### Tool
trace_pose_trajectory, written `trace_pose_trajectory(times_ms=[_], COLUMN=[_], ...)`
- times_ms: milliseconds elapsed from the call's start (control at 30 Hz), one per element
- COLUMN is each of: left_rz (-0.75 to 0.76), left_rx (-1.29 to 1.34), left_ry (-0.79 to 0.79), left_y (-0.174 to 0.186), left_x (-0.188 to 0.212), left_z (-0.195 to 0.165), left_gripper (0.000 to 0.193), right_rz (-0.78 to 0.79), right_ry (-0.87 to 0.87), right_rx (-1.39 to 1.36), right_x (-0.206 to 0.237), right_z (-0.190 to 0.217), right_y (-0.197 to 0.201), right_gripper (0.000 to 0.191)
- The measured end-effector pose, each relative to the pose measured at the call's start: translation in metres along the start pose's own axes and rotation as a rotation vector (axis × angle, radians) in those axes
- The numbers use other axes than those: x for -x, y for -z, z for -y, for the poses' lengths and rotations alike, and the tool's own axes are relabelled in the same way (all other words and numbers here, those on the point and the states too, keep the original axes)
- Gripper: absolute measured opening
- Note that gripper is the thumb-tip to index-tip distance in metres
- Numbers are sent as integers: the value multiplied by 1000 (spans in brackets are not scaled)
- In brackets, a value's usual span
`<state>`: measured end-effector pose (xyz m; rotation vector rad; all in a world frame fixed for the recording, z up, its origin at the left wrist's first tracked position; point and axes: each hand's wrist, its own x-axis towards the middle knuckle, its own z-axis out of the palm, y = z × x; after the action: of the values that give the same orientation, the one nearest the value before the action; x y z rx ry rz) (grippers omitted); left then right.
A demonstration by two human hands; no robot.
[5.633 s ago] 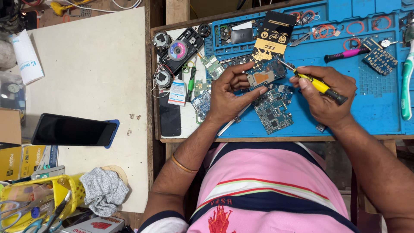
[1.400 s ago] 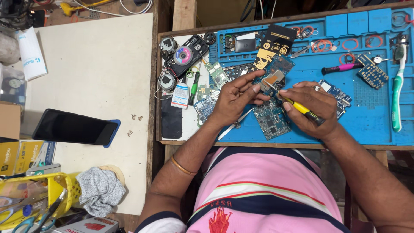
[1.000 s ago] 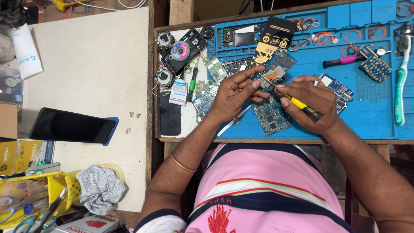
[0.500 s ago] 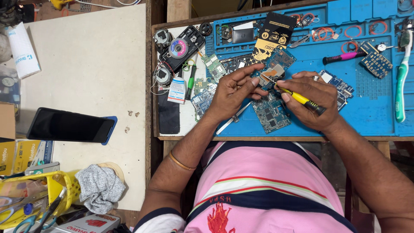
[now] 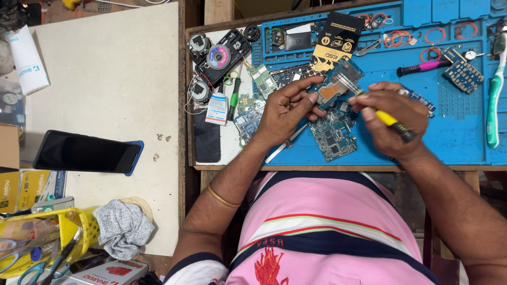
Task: The person repairs a circuit board at a workbench, holding the board with one hand and using a yellow-handled screwdriver to pry and unscrew components from it. They reposition and turn the board repeatedly while working on different edges and connectors.
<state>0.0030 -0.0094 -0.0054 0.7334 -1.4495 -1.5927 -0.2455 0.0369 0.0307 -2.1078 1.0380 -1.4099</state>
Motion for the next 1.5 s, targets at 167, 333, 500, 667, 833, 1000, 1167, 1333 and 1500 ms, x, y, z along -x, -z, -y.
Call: trace_pose_trajectory(times_ms=[167, 333, 500, 667, 833, 1000, 1167, 1333, 1500], left_rz=[2, -12, -18, -15, 21, 44, 66, 69, 88], left_rx=[108, 102, 79, 110, 164, 87, 64, 50, 92], left_ry=[10, -31, -71, -56, -35, -78, -88, -82, -108], left_y=[1, 0, -1, -1, -2, -3, -1, 0, -1], left_x=[0, 0, 2, 1, 3, 2, 2, 4, 3], left_z=[-1, 0, 0, -4, -8, -8, -9, -10, -10], left_gripper=[36, 35, 35, 37, 50, 68, 72, 72, 72], right_rz=[-155, -16, 73, 68, 47, 25, 2, -3, -8], right_ry=[-99, -58, -55, -17, -12, 0, -16, -41, -50], right_rx=[-25, -28, 78, 62, 66, 27, 22, -3, -7], right_x=[-4, -7, -4, -4, -2, 1, 3, 5, 5], right_z=[3, -1, -4, -7, -10, -14, -15, -12, -13], right_y=[2, 0, 3, 1, 3, 3, 3, 4, 4], right_gripper=[24, 44, 59, 64, 64, 62, 61, 61, 63])
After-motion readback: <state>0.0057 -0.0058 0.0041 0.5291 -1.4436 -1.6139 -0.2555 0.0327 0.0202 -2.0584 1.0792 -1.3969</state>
